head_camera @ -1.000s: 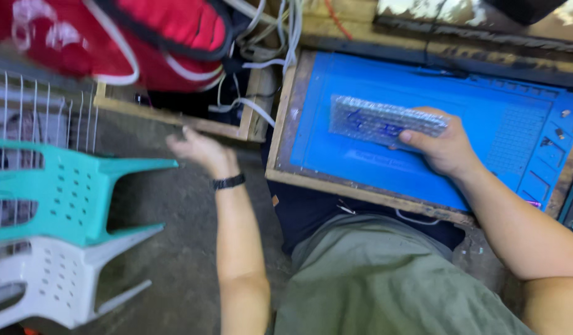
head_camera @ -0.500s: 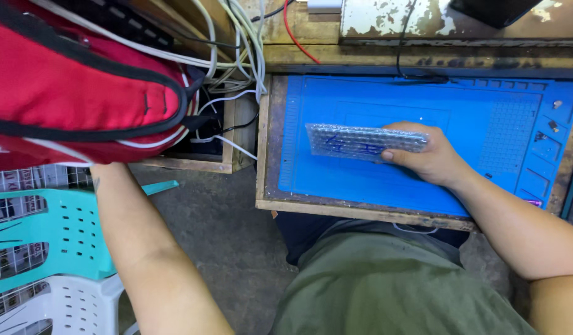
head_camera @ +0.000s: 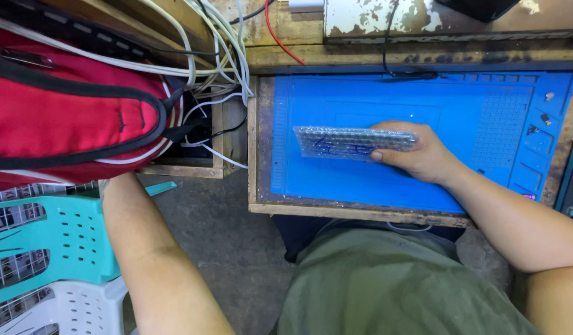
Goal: The person uses a screwdriver to tighten screws on a disassembled smartphone chassis. They then pick up a second smartphone, wrap it in bubble wrap, and place it into a drawer. Finally, they retrieve a green smartphone from the drawer and inspect it.
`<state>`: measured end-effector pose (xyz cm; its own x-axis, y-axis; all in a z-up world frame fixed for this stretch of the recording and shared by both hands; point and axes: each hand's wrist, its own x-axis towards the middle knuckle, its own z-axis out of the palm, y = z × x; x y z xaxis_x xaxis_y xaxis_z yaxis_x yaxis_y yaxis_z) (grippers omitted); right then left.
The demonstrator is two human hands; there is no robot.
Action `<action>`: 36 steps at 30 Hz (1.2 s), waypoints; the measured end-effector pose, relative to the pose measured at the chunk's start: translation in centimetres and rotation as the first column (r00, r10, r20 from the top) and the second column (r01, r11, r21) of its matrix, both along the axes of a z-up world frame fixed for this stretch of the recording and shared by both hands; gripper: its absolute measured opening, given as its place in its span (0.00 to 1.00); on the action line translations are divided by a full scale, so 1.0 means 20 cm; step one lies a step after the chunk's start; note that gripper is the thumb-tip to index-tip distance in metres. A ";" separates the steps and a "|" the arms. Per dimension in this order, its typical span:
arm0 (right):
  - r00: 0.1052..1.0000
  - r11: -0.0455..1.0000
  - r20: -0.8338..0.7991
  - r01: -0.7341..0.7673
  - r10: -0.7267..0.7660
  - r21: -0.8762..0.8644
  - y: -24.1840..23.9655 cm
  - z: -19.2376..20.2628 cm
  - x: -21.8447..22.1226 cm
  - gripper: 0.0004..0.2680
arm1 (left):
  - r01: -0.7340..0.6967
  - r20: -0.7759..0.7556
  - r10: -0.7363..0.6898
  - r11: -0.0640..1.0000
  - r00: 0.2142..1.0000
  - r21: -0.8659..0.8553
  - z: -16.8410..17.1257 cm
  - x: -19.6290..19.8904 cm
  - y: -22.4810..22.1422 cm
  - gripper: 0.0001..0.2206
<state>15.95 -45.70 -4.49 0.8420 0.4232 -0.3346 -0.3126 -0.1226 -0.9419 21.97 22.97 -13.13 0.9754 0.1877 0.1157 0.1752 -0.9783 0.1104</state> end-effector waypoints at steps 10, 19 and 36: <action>1.000 1.000 0.012 0.023 -0.023 -0.008 0.01 -0.01 0.00 0.14 | -0.043 0.185 0.101 0.955 0.978 -0.295 0.06 -0.17 0.17 0.23; 0.998 0.999 0.040 0.037 -0.037 0.006 0.00 -0.03 0.01 0.15 | 0.289 0.654 0.320 0.705 0.686 -0.648 0.22 -0.45 0.03 0.16; 0.991 1.000 0.136 0.015 -0.017 0.017 0.03 0.02 0.00 0.12 | 0.687 0.245 0.683 -0.503 0.688 -0.525 0.20 -0.71 -0.16 0.09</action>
<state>16.00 -45.12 -4.13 0.8859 0.4139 -0.2094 -0.1829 -0.1031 -0.9777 7.74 19.71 -9.11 0.7727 0.6332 0.0457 -0.5771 0.6706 0.4662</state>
